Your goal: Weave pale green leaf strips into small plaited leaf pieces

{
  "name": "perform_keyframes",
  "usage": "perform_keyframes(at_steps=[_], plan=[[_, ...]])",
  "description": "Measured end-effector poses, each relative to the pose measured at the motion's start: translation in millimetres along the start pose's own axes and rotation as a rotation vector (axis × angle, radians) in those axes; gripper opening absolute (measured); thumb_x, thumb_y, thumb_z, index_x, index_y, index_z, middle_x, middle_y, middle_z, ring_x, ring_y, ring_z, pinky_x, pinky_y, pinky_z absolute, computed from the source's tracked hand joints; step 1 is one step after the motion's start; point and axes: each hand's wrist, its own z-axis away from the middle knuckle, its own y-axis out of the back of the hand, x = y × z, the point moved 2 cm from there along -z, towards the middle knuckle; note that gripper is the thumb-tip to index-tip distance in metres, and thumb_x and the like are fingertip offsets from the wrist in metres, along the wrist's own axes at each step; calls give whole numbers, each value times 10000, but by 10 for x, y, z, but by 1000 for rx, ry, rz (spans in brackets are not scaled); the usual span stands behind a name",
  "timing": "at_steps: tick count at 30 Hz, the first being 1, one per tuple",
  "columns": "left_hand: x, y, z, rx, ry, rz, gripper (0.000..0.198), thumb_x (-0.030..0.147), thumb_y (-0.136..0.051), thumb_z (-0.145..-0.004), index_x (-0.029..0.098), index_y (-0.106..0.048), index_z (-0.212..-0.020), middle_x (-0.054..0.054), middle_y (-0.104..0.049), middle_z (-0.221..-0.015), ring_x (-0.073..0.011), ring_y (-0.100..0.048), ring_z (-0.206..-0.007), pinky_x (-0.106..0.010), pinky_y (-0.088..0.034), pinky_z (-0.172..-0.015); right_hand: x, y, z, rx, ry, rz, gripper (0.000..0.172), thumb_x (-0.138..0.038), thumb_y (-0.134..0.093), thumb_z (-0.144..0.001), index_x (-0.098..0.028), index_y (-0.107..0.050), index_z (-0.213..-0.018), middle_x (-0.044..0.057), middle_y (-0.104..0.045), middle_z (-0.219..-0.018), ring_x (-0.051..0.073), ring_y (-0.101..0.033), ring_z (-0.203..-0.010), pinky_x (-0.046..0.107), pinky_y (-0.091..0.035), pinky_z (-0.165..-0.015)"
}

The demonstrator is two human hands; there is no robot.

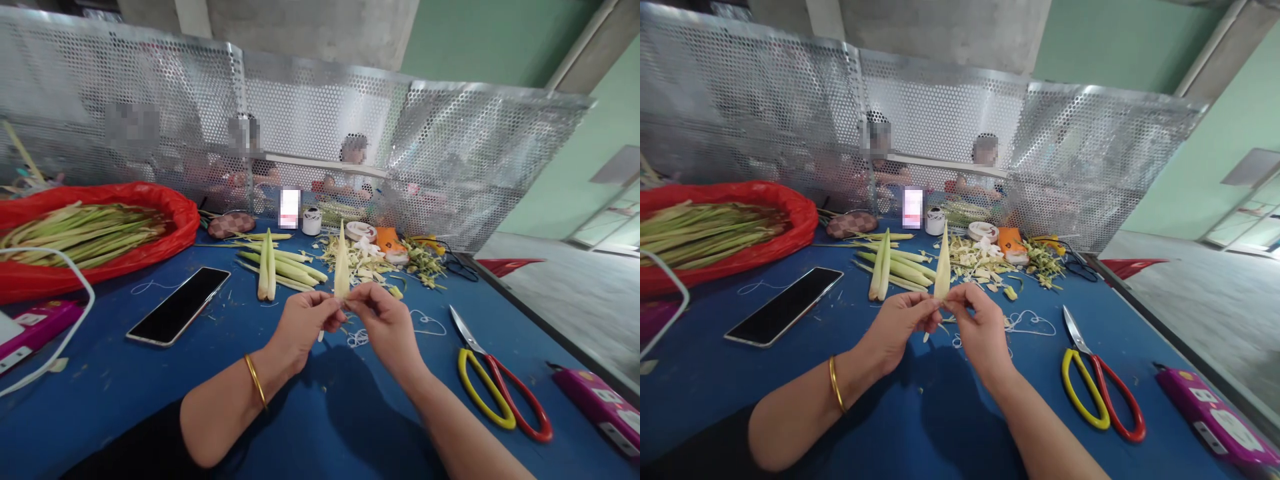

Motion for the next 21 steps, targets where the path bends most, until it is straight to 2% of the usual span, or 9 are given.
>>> perform_keyframes(at_steps=[3,5,13,21], plan=[[-25,18,-12,-26,112,126,235,318,-763,-620,138,-623,-563,-4,-609,-546,-81,-498,-475,-212,-391,-509,-55,12,15,-36,200,218,146,-143,-539,-860,-224,-639,-790,14,-631,-791,164,-600,-759,280,-467,-693],[-22,20,-11,-44,148,164,229,304,-770,-612,131,-627,-572,0,-597,-548,-76,-491,-481,-206,-379,-505,-74,26,20,-41,250,268,165,-128,-530,-873,-230,-644,-811,13,-629,-803,159,-606,-760,271,-467,-692],[17,22,8,-57,150,135,212,301,-748,-634,130,-637,-574,-8,-606,-553,-80,-498,-495,-208,-364,-508,-80,47,18,-13,228,248,137,-158,-576,-858,-238,-675,-809,6,-653,-788,163,-622,-740,280,-482,-687],[23,27,20,-21,114,87,211,317,-749,-639,128,-666,-596,-22,-638,-575,-87,-524,-525,-204,-379,-527,-86,49,12,15,238,260,149,-150,-584,-854,-246,-685,-800,2,-678,-782,158,-641,-730,268,-493,-680]])
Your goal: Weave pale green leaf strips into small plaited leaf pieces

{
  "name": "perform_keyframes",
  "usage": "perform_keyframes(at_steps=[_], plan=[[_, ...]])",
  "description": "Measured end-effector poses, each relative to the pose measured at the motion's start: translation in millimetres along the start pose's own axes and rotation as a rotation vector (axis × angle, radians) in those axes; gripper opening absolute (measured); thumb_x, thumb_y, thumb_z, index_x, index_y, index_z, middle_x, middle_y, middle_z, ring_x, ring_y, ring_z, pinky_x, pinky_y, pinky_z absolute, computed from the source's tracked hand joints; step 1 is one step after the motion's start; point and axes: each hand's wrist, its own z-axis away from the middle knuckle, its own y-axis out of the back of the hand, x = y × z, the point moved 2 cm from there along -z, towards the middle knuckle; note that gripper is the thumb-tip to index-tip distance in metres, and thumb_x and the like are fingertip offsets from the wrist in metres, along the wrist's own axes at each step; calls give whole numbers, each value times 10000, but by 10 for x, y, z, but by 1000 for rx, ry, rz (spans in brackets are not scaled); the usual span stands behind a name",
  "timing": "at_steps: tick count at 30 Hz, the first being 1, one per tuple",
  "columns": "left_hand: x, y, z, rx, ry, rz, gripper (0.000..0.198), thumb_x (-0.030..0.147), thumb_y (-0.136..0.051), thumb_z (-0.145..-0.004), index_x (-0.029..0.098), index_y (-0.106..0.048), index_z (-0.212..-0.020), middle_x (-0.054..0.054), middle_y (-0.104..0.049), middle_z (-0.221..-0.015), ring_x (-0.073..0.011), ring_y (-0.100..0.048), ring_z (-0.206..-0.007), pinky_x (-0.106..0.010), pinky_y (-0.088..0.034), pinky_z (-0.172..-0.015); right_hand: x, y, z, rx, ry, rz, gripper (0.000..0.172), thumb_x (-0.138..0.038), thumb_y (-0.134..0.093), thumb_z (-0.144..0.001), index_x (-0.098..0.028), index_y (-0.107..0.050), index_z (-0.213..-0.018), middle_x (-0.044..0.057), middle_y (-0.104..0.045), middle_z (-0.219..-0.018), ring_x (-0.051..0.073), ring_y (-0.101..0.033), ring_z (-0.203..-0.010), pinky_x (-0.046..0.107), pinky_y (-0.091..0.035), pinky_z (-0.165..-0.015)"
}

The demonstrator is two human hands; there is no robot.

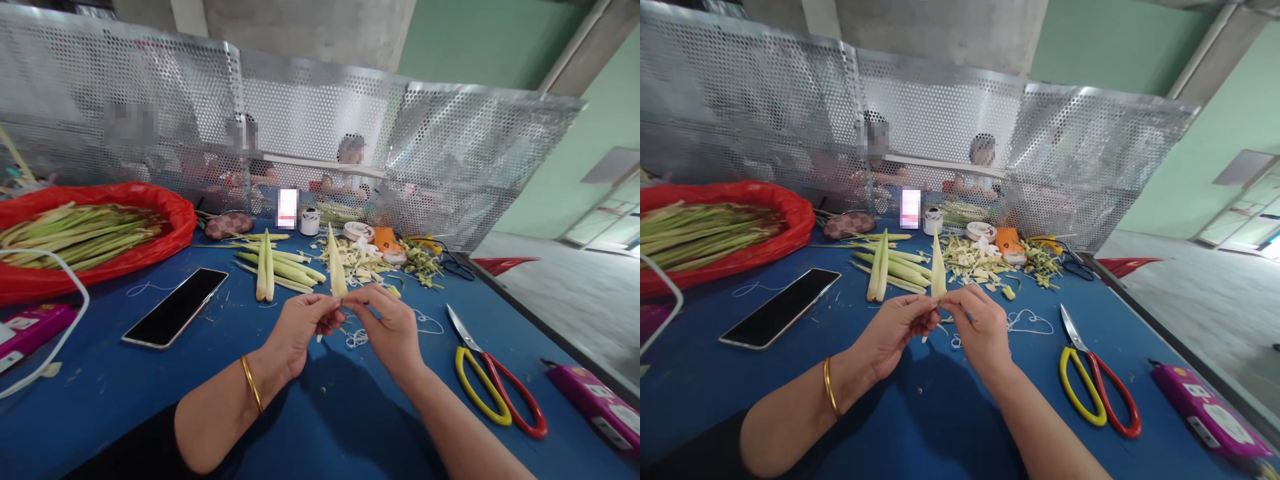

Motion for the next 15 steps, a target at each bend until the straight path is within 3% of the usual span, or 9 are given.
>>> perform_keyframes(at_steps=[11,15], plan=[[-39,-3,-4,-42,83,113,152,236,-735,-664,125,-684,-753,-32,-678,-692,-106,-595,-640,-195,-441,-565,3,4,-14,10,-40,-49,151,-127,-595,-831,-228,-649,-732,-15,-643,-734,142,-604,-700,251,-462,-658],[-29,-10,-1,-21,-9,46,118,218,-728,-666,123,-684,-721,-29,-677,-655,-104,-594,-613,-189,-443,-562,31,-8,-17,-5,-140,-106,120,-153,-607,-808,-212,-640,-708,-9,-648,-729,151,-594,-703,266,-451,-666]])
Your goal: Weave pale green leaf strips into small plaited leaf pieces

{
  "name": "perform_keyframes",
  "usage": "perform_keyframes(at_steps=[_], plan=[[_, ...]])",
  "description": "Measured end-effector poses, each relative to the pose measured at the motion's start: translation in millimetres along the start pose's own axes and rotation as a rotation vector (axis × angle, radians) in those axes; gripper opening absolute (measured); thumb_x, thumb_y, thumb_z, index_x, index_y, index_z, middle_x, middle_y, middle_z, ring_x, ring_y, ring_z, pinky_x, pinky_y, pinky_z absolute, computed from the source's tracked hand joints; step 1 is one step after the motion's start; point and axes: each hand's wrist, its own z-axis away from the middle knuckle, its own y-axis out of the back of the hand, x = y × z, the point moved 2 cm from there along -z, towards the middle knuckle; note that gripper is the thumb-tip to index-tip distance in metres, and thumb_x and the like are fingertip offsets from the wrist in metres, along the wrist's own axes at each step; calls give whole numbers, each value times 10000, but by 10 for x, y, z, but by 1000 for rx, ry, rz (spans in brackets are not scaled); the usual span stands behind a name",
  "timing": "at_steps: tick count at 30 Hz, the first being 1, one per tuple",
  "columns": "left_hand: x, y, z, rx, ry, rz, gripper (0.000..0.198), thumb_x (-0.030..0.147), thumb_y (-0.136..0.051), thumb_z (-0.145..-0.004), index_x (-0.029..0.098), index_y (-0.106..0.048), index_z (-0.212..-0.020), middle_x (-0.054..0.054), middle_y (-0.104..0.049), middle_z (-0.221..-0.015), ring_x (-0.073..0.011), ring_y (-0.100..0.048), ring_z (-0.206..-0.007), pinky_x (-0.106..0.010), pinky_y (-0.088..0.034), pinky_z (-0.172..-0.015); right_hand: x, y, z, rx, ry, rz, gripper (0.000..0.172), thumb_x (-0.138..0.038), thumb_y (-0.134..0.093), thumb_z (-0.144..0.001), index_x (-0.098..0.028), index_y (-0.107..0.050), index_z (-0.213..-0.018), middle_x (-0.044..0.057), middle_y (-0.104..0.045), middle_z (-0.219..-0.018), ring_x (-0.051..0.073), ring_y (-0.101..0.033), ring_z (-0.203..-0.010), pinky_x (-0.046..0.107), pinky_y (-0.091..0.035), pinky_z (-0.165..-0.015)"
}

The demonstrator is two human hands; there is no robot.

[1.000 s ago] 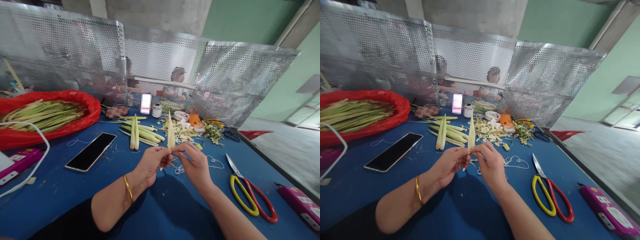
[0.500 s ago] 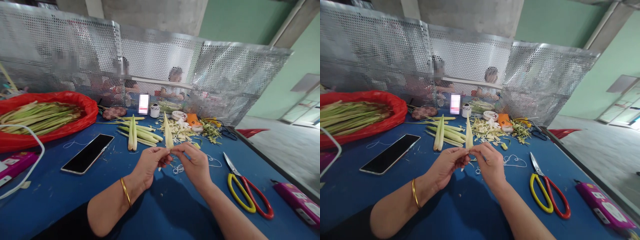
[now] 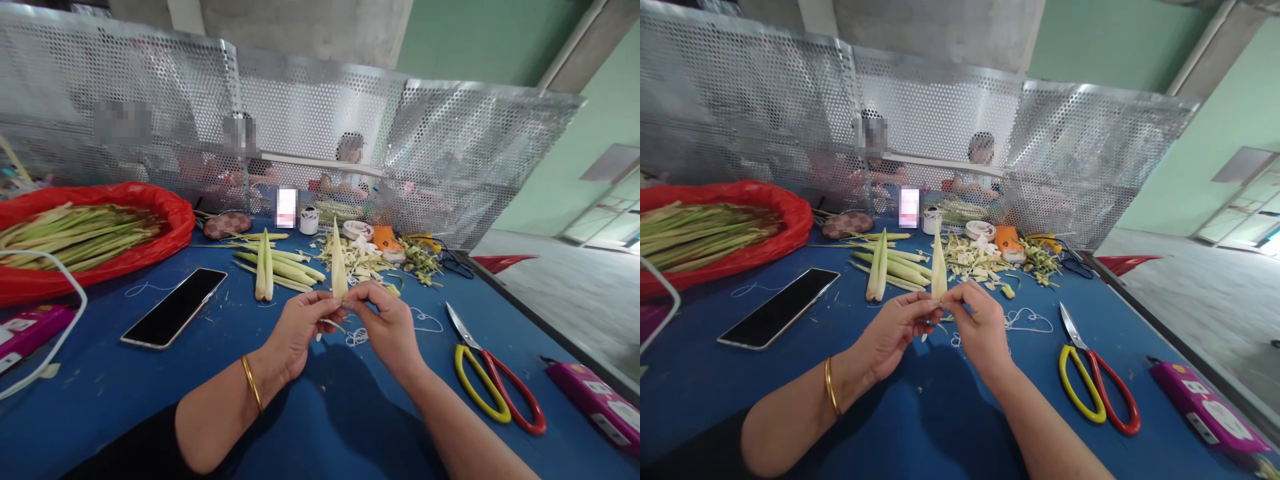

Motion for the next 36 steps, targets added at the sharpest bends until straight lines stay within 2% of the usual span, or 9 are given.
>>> perform_keyframes(at_steps=[4,7,17,23,26,30,33,36], plan=[[12,-28,14,40,-185,-127,116,241,-708,-691,128,-696,-671,-19,-674,-596,-91,-571,-557,-182,-443,-560,27,-23,19,18,-220,-88,58,-211,-640,-773,-195,-659,-720,-9,-663,-678,146,-579,-641,256,-436,-603],[8,-39,16,67,-274,-206,124,262,-699,-705,142,-709,-674,-18,-692,-612,-110,-602,-582,-193,-465,-576,31,-41,30,42,-319,-143,66,-223,-654,-746,-186,-662,-692,-15,-659,-626,136,-564,-601,249,-426,-583],[-25,9,-27,60,-401,-419,145,276,-630,-770,166,-700,-707,-20,-720,-681,-176,-684,-688,-252,-530,-670,58,-60,22,22,-318,-192,66,-223,-636,-754,-183,-650,-704,-2,-668,-638,153,-589,-614,274,-453,-607],[4,4,-1,57,-487,-590,109,240,-627,-754,176,-694,-696,-11,-720,-682,-167,-670,-661,-225,-494,-616,76,-54,12,0,-309,-200,75,-210,-632,-749,-182,-643,-681,-10,-651,-616,145,-593,-600,267,-461,-603],[16,1,16,52,-494,-648,129,252,-620,-766,182,-709,-706,-12,-726,-688,-161,-667,-661,-219,-484,-615,90,-52,-6,-13,-334,-242,91,-228,-640,-746,-178,-643,-671,-4,-653,-604,147,-591,-585,273,-465,-600],[33,0,7,73,-435,-596,154,268,-606,-771,180,-709,-699,-13,-714,-656,-151,-655,-634,-222,-486,-621,96,-74,-17,-44,-365,-337,113,-265,-644,-755,-174,-631,-689,-9,-634,-595,149,-598,-585,275,-471,-605],[50,0,-9,123,-337,-447,152,283,-641,-732,168,-689,-645,-3,-670,-578,-118,-589,-550,-208,-456,-572,86,-89,-8,-33,-268,-313,64,-238,-627,-783,-190,-620,-742,-23,-613,-640,145,-601,-633,263,-466,-625],[53,-7,-21,110,-257,-277,181,308,-670,-700,159,-667,-598,5,-629,-534,-92,-518,-505,-197,-420,-539,71,-88,11,-8,-134,-217,31,-201,-612,-810,-207,-627,-837,-10,-633,-738,150,-596,-706,269,-468,-675]])
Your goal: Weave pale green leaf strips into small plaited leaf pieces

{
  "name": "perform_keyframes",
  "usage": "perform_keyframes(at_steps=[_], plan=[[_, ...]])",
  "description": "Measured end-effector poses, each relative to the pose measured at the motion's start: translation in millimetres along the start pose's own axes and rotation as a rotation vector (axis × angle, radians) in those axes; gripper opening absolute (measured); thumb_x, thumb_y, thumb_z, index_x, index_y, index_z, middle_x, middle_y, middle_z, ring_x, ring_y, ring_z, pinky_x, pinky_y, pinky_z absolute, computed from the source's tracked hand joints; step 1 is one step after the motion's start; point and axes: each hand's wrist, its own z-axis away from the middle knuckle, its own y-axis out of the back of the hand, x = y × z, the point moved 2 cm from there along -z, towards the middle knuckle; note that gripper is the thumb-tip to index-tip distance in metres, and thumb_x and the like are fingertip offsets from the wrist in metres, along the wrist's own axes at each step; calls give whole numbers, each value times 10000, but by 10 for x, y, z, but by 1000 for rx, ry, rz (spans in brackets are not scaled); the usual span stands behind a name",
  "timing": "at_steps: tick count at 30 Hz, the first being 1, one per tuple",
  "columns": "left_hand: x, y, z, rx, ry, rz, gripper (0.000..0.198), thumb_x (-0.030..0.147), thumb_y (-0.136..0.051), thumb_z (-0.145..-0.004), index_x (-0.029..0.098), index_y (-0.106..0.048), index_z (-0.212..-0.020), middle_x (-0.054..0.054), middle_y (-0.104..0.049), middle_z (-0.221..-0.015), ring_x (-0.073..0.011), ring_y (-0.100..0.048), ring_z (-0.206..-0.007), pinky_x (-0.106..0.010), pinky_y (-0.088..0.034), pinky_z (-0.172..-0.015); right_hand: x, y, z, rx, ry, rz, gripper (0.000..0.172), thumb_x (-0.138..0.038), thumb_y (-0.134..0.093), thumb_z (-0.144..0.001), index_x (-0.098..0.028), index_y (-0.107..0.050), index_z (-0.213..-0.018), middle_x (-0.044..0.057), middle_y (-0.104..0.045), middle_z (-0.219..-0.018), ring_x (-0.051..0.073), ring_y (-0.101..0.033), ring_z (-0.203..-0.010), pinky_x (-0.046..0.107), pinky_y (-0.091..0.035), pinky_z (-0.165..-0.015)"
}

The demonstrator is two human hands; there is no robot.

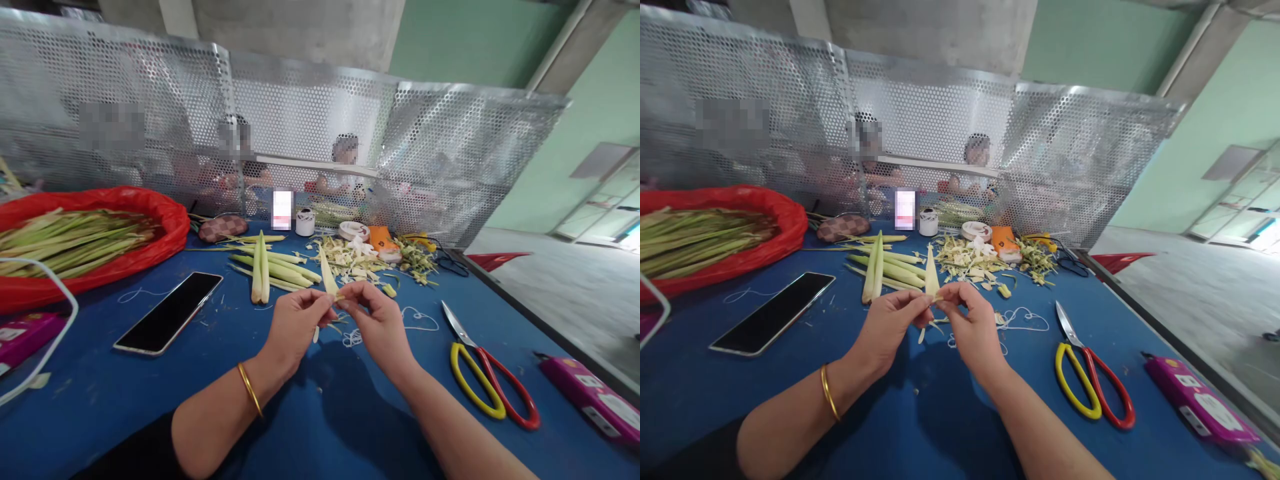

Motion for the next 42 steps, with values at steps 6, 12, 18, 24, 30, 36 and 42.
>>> perform_keyframes(at_steps=[6,12,18,24,30,36,42], plan=[[-49,-12,2,-47,84,135,224,317,-675,-678,153,-622,-534,6,-584,-508,-87,-476,-487,-207,-376,-509,-95,20,39,57,312,264,98,-146,-601,-845,-226,-639,-803,9,-599,-802,152,-587,-764,265,-470,-702],[-62,-16,34,-84,178,222,186,293,-682,-667,141,-636,-569,-5,-607,-550,-89,-501,-535,-204,-387,-546,-90,24,38,57,391,363,143,-116,-566,-861,-223,-634,-793,15,-602,-804,153,-598,-759,263,-477,-690],[-103,-11,49,-120,366,339,135,266,-698,-688,133,-694,-715,-30,-675,-694,-110,-585,-637,-209,-426,-579,-40,38,18,17,378,429,152,-139,-522,-891,-221,-603,-792,21,-593,-811,153,-593,-753,266,-477,-685],[-124,-6,28,-131,520,480,71,171,-657,-735,123,-688,-693,-15,-669,-648,-84,-584,-574,-188,-440,-536,-59,41,14,-31,450,503,172,-144,-478,-916,-219,-587,-805,34,-579,-816,160,-585,-751,270,-471,-685],[-120,-9,27,-124,540,502,119,191,-681,-768,115,-681,-677,8,-623,-579,-59,-554,-509,-158,-433,-480,-84,38,36,-49,613,637,155,-144,-478,-928,-199,-612,-874,65,-596,-844,186,-574,-784,293,-479,-701],[-89,-3,37,-137,593,521,106,130,-646,-760,108,-677,-661,-3,-624,-615,-66,-562,-541,-165,-438,-483,-86,45,41,-92,752,695,216,-74,-438,-915,-186,-623,-910,72,-615,-840,188,-548,-796,317,-480,-735],[-92,-1,35,-146,454,473,79,178,-734,-658,128,-677,-638,8,-592,-613,-73,-521,-569,-173,-416,-518,-120,57,48,-81,730,641,207,-88,-471,-907,-208,-635,-943,64,-623,-861,189,-564,-799,319,-479,-728]])
